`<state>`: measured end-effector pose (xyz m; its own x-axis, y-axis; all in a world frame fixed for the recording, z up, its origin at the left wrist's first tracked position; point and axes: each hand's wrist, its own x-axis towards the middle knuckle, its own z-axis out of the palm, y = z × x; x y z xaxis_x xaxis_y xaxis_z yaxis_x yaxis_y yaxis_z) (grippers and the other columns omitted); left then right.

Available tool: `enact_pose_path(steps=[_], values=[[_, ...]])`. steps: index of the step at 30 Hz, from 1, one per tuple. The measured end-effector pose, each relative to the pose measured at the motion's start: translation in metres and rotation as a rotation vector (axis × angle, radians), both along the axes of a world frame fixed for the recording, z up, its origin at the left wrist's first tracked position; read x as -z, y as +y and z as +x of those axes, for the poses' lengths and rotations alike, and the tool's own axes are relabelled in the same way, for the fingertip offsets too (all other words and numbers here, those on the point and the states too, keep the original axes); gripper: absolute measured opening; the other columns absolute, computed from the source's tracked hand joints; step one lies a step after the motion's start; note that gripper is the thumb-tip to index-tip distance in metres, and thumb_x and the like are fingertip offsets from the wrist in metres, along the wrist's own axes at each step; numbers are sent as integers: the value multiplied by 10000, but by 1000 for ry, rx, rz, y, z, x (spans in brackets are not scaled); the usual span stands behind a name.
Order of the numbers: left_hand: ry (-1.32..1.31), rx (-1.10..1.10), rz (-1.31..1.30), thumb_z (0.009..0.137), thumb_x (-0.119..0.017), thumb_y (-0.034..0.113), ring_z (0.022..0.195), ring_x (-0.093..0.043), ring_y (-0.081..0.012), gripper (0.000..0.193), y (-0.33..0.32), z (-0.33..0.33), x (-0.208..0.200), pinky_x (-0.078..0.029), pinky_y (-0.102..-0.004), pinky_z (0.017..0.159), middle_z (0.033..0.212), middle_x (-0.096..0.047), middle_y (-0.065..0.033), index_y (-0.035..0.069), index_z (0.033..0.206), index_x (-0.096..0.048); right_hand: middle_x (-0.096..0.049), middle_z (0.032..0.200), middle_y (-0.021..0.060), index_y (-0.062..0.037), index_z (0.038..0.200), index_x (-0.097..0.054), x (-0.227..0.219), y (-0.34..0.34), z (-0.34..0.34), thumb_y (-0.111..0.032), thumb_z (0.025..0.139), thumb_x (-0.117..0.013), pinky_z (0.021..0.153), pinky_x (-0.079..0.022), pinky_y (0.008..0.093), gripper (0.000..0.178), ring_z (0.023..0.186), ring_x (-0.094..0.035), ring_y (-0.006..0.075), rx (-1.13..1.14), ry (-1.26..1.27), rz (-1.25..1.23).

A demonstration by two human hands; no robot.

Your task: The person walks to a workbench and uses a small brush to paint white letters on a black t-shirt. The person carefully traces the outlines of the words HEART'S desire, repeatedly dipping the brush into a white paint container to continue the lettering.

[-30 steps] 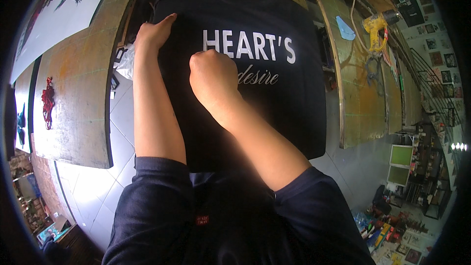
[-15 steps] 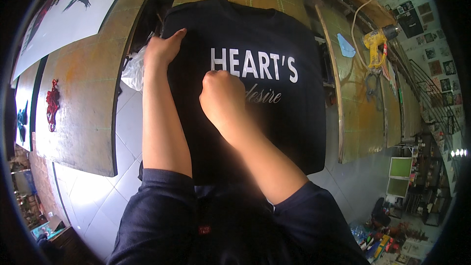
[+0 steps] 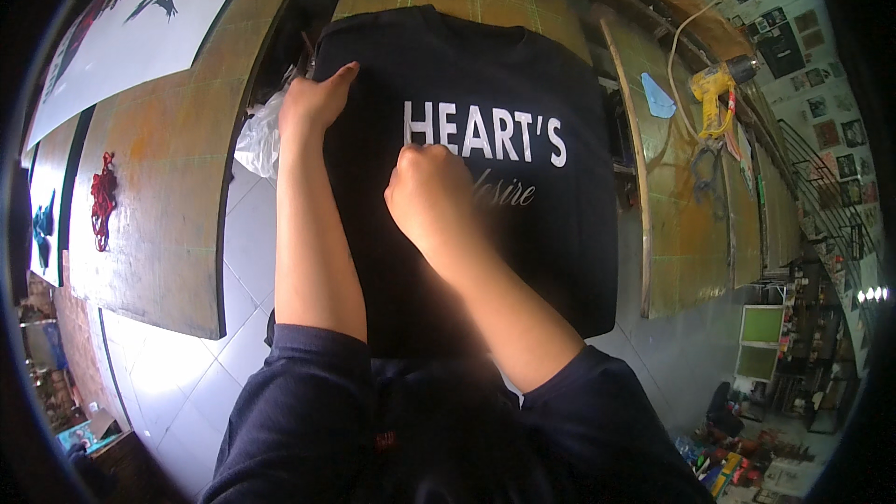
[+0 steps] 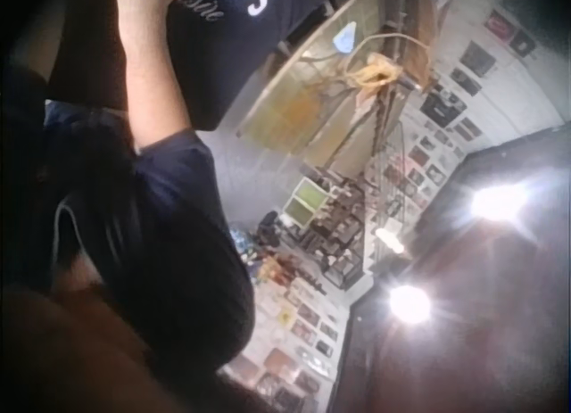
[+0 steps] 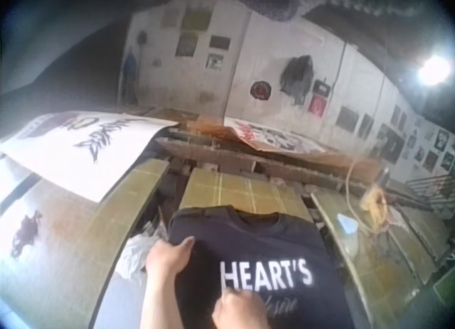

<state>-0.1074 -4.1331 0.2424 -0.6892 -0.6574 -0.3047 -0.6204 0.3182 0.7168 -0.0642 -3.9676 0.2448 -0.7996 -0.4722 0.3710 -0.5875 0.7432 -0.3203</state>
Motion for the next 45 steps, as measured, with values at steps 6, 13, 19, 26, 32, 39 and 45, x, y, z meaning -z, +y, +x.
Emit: enact_pose_path(steps=[6, 13, 19, 26, 32, 39, 45], values=[[-6, -2, -11, 628, -622, 616, 1123, -505, -332, 885, -1, 3, 3, -405, -363, 925, 1165, -520, -270, -118, 1113, -523, -581, 617, 217, 41, 624, -587, -1, 1, 4, -32, 685, -588, 591, -506, 411, 95, 608, -607, 363, 53, -134, 2], [-37, 4, -16, 617, -616, 642, 1123, -508, -321, 904, 0, 1, 1, -406, -362, 926, 1172, -531, -239, -91, 1138, -521, -578, 594, 211, 48, 625, -584, -5, 2, 3, -22, 678, -582, 580, -506, 414, 88, 591, -604, 358, 28, -127, -9], [-57, 20, -18, 620, -616, 641, 1128, -505, -319, 907, 0, 0, 0, -404, -361, 928, 1183, -524, -239, -87, 1150, -513, -580, 597, 212, 44, 641, -594, -5, 1, 5, -23, 684, -582, 572, -511, 403, 81, 586, -607, 353, 51, -124, -19], [-16, 8, -15, 628, -613, 623, 1118, -511, -327, 882, 0, 1, 1, -406, -361, 925, 1166, -531, -247, -96, 1130, -526, -584, 600, 207, 44, 656, -599, -4, 2, 6, -31, 691, -586, 576, -512, 400, 83, 588, -610, 351, 59, -122, -43], [-32, 15, 0, 623, -607, 630, 1109, -518, -329, 886, 0, 1, -1, -407, -361, 923, 1157, -535, -252, -104, 1114, -534, -573, 554, 181, 65, 669, -603, -2, 3, 7, 38, 715, -551, 499, -488, 342, 74, 498, -590, 304, 27, -20, -72], [-16, 4, -14, 619, -616, 625, 1107, -519, -328, 892, 0, 1, -1, -404, -360, 926, 1153, -535, -258, -113, 1113, -529, -577, 556, 176, 60, 680, -605, 0, 4, 8, 37, 716, -555, 483, -483, 329, 66, 496, -598, 281, 20, 0, -108], [-31, 6, -8, 623, -618, 620, 1110, -517, -328, 885, 0, 0, -1, -405, -359, 922, 1158, -535, -253, -107, 1119, -526, -577, 528, 140, 41, 731, -618, 8, 9, 5, 27, 749, -573, 437, -439, 294, 50, 452, -586, 241, 53, -23, -251]])
